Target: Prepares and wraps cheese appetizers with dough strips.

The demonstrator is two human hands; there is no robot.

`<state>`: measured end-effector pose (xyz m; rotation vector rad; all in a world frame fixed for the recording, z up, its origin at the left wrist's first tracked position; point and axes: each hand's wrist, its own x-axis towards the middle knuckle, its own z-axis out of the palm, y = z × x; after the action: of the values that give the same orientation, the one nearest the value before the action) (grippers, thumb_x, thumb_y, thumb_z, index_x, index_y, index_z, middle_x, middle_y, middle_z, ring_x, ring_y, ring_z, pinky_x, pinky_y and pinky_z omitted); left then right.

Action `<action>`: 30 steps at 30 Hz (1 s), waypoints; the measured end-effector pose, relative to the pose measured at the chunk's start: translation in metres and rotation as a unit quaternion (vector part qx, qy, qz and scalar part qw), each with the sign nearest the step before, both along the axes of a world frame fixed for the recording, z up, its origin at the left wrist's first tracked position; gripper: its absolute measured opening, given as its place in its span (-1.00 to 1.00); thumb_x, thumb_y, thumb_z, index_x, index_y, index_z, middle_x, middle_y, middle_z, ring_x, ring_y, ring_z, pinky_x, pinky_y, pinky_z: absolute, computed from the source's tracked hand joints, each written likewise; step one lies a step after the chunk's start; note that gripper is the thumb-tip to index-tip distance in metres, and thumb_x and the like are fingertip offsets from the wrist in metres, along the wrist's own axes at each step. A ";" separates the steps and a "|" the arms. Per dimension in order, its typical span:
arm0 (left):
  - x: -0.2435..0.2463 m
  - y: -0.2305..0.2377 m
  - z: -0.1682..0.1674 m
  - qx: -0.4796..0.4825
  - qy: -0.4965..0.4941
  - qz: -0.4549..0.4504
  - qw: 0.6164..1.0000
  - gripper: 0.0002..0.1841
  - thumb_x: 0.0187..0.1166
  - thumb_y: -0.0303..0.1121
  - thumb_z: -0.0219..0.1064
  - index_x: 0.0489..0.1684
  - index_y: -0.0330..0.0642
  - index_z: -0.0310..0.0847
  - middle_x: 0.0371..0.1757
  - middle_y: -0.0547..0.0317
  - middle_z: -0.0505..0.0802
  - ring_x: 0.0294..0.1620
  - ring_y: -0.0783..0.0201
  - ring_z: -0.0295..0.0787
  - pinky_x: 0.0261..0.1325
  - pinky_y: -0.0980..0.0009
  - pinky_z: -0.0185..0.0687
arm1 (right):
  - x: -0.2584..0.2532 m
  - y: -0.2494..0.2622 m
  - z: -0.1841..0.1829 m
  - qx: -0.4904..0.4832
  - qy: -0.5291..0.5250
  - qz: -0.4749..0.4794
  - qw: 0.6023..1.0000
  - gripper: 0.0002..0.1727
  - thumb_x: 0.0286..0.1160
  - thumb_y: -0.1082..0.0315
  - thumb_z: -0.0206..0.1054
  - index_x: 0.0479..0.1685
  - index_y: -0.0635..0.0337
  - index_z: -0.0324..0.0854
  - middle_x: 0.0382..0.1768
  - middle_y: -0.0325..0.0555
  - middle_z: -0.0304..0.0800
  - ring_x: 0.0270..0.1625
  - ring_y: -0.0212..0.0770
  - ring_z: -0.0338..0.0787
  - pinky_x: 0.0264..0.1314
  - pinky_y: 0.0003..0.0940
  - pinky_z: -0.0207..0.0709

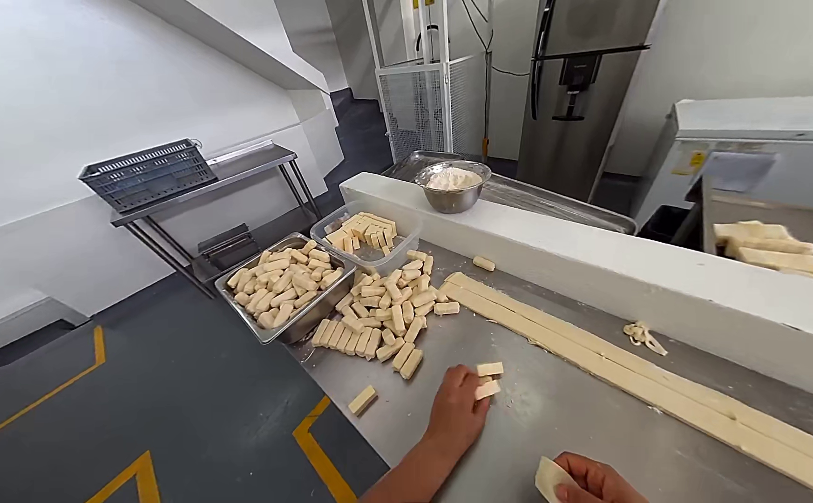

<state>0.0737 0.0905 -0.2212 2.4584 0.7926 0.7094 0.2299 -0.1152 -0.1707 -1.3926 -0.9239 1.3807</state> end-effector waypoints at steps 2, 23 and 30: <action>-0.030 -0.009 0.000 -0.052 0.020 0.084 0.995 -0.71 0.39 -0.32 0.48 -0.11 -0.39 0.83 0.04 -0.26 0.85 0.17 -0.20 0.78 0.32 0.01 0.67 | 0.000 0.002 -0.006 -0.021 -0.010 0.003 1.000 -0.88 0.66 0.45 0.17 -0.06 0.18 0.62 -0.38 -0.35 0.84 -0.46 -0.51 0.72 -0.41 -0.54 0.57; -0.081 -0.048 0.040 -0.435 0.035 -0.100 0.894 -0.70 0.43 -0.53 0.46 0.12 -0.39 0.73 0.54 -0.19 0.58 0.39 0.09 0.68 0.34 0.21 0.69 | -0.039 0.073 -0.024 -0.082 -0.164 0.149 0.972 -0.77 0.71 0.34 0.18 -0.11 0.28 0.71 -0.47 -0.17 0.67 -0.48 -0.35 0.61 -0.31 -0.34 0.53; -0.109 -0.052 0.048 -0.468 -0.024 -0.067 0.881 -0.72 0.38 -0.60 0.46 0.04 -0.48 0.76 0.57 -0.25 0.59 0.38 0.12 0.73 0.34 0.24 0.73 | -0.066 0.098 -0.001 -0.155 -0.266 0.192 0.932 -0.70 0.72 0.27 0.18 -0.15 0.35 0.70 -0.37 0.04 0.76 -0.34 -0.11 0.75 -0.12 -0.09 0.59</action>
<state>-0.0349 0.0384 -0.1732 1.5774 0.7044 0.2248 0.1637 -0.0174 -0.1714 -1.9609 -1.4374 1.5074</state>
